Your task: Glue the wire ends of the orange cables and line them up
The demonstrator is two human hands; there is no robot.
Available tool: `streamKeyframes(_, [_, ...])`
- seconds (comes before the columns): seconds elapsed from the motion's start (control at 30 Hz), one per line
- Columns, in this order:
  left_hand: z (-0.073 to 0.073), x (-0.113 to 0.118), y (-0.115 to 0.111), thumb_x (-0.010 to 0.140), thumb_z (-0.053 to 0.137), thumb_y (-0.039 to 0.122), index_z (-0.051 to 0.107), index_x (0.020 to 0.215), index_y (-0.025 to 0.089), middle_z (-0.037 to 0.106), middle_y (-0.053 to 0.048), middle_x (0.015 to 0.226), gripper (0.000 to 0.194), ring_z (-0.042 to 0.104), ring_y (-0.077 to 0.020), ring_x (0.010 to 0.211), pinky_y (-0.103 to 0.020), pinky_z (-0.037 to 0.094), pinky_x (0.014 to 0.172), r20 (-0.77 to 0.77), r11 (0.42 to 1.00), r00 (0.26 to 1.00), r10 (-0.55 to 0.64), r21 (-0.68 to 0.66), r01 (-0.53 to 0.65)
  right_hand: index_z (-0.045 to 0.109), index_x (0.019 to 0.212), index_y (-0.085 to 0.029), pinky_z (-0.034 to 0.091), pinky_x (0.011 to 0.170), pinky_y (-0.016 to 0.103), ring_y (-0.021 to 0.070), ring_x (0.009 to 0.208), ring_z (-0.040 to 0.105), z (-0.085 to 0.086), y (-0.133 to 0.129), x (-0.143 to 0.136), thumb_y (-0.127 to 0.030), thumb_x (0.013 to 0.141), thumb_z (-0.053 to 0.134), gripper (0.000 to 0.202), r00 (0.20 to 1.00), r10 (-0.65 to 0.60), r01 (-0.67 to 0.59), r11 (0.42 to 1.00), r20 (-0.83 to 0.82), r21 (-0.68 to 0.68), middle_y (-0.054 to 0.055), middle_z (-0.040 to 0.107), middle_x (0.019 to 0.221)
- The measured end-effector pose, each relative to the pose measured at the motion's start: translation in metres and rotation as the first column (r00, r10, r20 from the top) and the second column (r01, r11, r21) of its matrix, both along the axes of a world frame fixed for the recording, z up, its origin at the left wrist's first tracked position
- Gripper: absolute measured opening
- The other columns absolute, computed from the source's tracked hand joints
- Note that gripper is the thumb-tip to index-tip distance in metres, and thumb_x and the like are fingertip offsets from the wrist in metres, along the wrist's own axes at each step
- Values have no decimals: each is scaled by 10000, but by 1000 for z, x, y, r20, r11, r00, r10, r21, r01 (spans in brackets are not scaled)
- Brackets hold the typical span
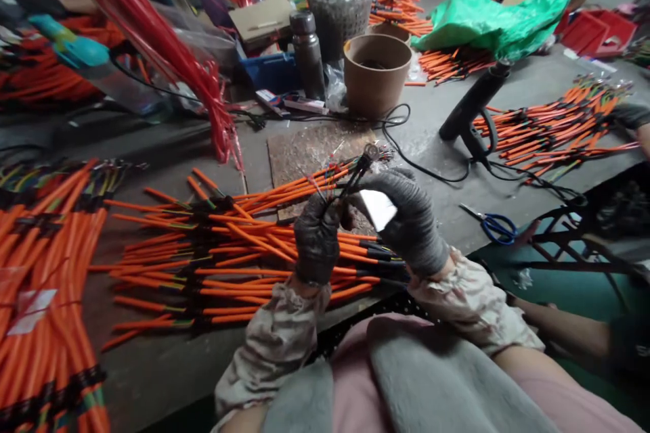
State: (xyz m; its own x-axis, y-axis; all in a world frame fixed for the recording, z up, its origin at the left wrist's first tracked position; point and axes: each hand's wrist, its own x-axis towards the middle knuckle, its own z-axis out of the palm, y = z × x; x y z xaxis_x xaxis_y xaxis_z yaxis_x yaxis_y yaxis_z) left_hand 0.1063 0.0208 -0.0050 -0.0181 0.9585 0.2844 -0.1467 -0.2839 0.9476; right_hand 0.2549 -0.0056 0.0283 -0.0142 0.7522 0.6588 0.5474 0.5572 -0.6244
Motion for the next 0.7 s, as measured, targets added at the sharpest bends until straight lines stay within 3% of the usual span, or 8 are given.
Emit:
streamKeyframes(0.13, [-9, 3, -12, 962, 678, 541, 707, 755, 186, 662, 2, 660, 412, 613, -128, 591, -237, 534, 594, -99, 974, 970, 223, 72, -217, 702, 1013, -209, 498, 876, 409, 243, 867, 730, -6, 0, -8, -206, 898, 636, 133, 997, 23, -25, 1000, 74, 18, 56, 776, 932])
streamKeyframes(0.23, [-17, 2, -17, 939, 689, 587, 726, 793, 192, 697, -7, 718, 422, 656, -148, 657, -263, 570, 651, -102, 975, 970, 221, 36, -218, 683, 1059, -209, 485, 887, 415, 255, 917, 724, -9, -1, -9, -231, 912, 605, 168, 995, 11, -16, 999, 103, 39, 73, 777, 997])
streamKeyframes(0.33, [-22, 0, -18, 882, 744, 638, 708, 834, 196, 695, -15, 765, 446, 671, -156, 699, -279, 593, 674, 19, 973, 977, 214, -97, -211, 690, 1040, -224, 488, 929, 432, 259, 931, 720, -12, -5, -9, -291, 926, 622, 149, 996, 58, -59, 998, 69, 22, 61, 767, 972])
streamKeyframes(0.4, [-20, -7, -17, 881, 747, 646, 682, 856, 208, 673, -18, 794, 443, 664, -152, 714, -295, 609, 694, 137, 965, 968, 212, -184, -185, 706, 1014, -245, 505, 944, 442, 256, 916, 716, -17, -9, -11, -321, 927, 673, 121, 997, 70, -70, 998, -21, 4, 43, 761, 943])
streamKeyframes(0.47, [-15, -19, -19, 896, 732, 642, 667, 823, 222, 620, -8, 748, 431, 646, -153, 717, -318, 621, 725, 212, 976, 965, 155, -184, -116, 727, 1034, -264, 532, 943, 448, 253, 906, 712, -23, -13, -13, -343, 932, 714, 130, 985, 71, -78, 996, -159, -42, 37, 763, 957])
streamKeyframes(0.57, [-7, -49, -32, 830, 844, 530, 740, 769, 228, 623, -6, 690, 326, 669, -172, 759, -323, 626, 778, 50, 999, 998, 31, -37, -30, 753, 1058, -264, 574, 918, 427, 245, 928, 715, -23, -18, -18, -400, 951, 743, 174, 918, 115, -199, 961, -379, -190, 44, 766, 1006])
streamKeyframes(0.63, [-3, -71, -46, 853, 845, 418, 828, 938, 261, 695, 0, 740, 179, 670, -149, 699, -272, 608, 687, -88, 996, 992, 87, -1, -87, 764, 1062, -261, 593, 909, 409, 235, 954, 717, -19, -20, -22, -491, 971, 723, 251, 847, 141, -317, 908, -513, -275, 46, 764, 1038])
streamKeyframes(0.7, [0, -89, -61, 931, 763, 368, 822, 1157, 302, 755, -1, 828, 242, 650, -122, 614, -240, 576, 579, -162, 992, 980, 115, -36, -123, 761, 1095, -268, 609, 842, 383, 216, 903, 710, -18, -21, -27, -610, 982, 668, 372, 762, 131, -420, 846, -634, -330, 42, 755, 1015])
